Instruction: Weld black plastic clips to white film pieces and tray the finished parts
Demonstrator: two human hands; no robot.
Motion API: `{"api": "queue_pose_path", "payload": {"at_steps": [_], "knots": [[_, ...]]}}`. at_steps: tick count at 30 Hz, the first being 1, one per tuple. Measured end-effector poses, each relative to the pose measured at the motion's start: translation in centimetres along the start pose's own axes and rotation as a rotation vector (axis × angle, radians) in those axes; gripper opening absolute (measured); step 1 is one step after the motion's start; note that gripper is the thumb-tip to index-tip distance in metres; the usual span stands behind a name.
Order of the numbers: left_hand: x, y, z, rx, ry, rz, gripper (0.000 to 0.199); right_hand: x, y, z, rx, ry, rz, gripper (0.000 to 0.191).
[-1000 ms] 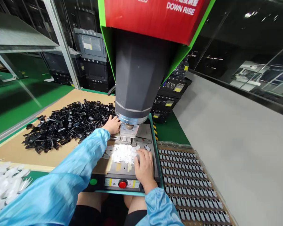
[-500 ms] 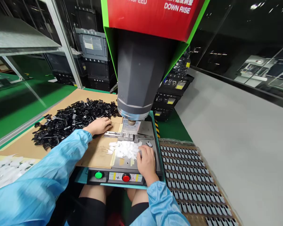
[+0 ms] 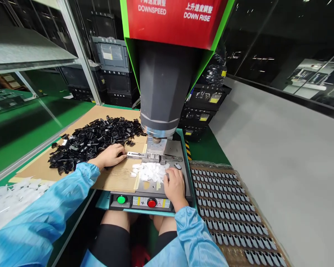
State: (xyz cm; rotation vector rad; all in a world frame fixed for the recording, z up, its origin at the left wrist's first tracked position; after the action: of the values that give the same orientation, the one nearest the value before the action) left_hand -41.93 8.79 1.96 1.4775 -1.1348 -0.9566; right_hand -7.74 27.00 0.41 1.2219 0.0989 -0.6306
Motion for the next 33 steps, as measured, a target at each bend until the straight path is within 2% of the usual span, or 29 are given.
{"api": "queue_pose_path", "payload": {"at_steps": [4,10,14,18,21,24,26,29,33], "knots": [[2.0,-0.5,-2.4,0.045,-0.034,-0.034,0.017,0.0,-0.1,-0.1,-0.002,0.010,-0.006,0.017],[3.8,-0.6,-5.7,0.089,-0.081,-0.113,0.023,0.1,-0.3,-0.3,-0.002,0.023,-0.024,0.017],[5.8,-0.3,-5.8,0.100,-0.033,-0.204,0.046,0.2,-0.2,-0.3,-0.008,0.043,-0.039,0.017],[10.2,-0.2,-4.8,0.103,0.083,-0.340,0.065,0.0,0.4,0.3,-0.018,0.048,-0.048,0.021],[13.8,-0.9,-4.1,0.101,0.177,-0.393,0.063,-1.1,0.4,2.4,-0.026,0.067,-0.031,0.023],[15.6,-1.9,-4.2,0.101,0.253,-0.397,0.059,-3.4,-0.7,6.5,-0.065,0.120,0.061,0.025],[15.5,-2.4,-4.8,0.110,0.261,-0.375,0.054,-5.4,-2.3,9.6,-0.095,0.150,0.153,0.030],[14.0,-2.6,-6.0,0.101,0.245,-0.364,0.048,-8.1,-5.1,13.2,-0.094,0.145,0.267,0.043],[11.6,-2.5,-7.1,0.038,0.250,-0.392,0.039,-10.1,-8.1,15.0,-0.041,0.122,0.349,0.047]]}}
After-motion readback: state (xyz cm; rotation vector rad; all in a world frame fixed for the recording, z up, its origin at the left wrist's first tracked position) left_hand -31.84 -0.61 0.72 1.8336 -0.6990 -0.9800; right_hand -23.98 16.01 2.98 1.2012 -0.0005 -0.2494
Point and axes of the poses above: each hand's wrist, its own x-axis away from the middle knuckle, its own y-axis out of the back of the hand, z = x × y, the point moved 4 cm from there along -x, towards the middle knuckle, and after that the axes turned 13 degrees about z, right-handed, at the moved point
